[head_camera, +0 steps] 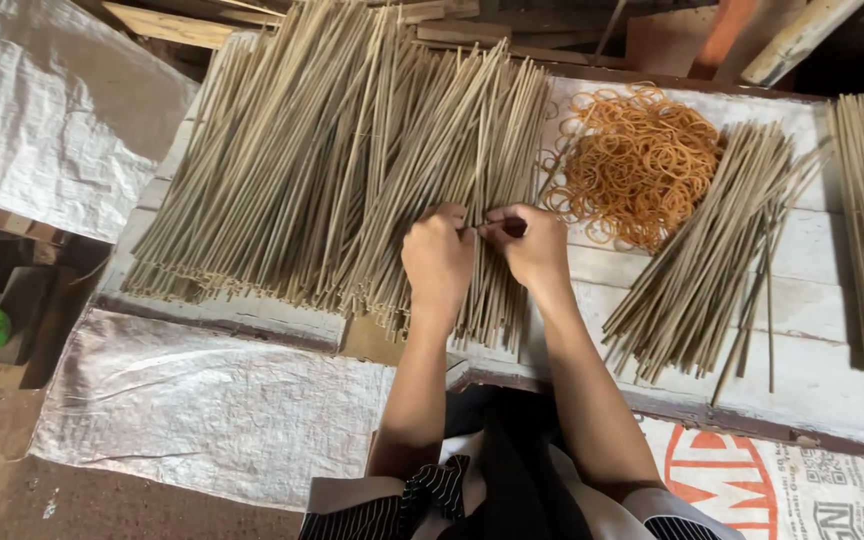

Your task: Bundling thin wooden sticks and securing them with rubber bands

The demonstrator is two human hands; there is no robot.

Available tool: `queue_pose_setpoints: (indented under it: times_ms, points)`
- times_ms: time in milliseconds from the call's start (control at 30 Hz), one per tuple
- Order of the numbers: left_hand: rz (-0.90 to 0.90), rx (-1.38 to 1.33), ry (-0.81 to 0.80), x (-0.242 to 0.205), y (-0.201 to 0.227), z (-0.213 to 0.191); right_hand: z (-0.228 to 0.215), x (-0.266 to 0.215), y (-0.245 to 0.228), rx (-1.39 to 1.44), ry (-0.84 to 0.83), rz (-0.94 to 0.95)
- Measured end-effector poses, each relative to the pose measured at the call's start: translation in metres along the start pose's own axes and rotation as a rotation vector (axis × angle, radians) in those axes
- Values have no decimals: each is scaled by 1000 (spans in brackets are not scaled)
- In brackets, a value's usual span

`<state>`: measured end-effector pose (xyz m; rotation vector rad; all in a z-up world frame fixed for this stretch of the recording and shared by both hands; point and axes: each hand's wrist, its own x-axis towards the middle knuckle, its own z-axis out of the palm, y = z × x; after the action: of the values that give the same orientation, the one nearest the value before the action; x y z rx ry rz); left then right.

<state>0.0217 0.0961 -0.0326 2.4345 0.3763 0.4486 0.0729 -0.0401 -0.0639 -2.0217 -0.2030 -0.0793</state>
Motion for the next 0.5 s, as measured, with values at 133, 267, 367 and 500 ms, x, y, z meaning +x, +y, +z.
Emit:
queue_pose_setpoints:
  times_ms: [133, 267, 367, 500]
  points:
    - [55, 34, 19, 1, -3, 0, -9, 3, -14, 7, -30, 125]
    - [44, 44, 38, 4, -3, 13, -15, 10, -15, 105, -56, 205]
    - [24, 3, 34, 8, -3, 14, -18, 9, -20, 274, -51, 278]
    - [1, -240, -1, 3, 11, -8, -10, 5, -6, 505, -25, 380]
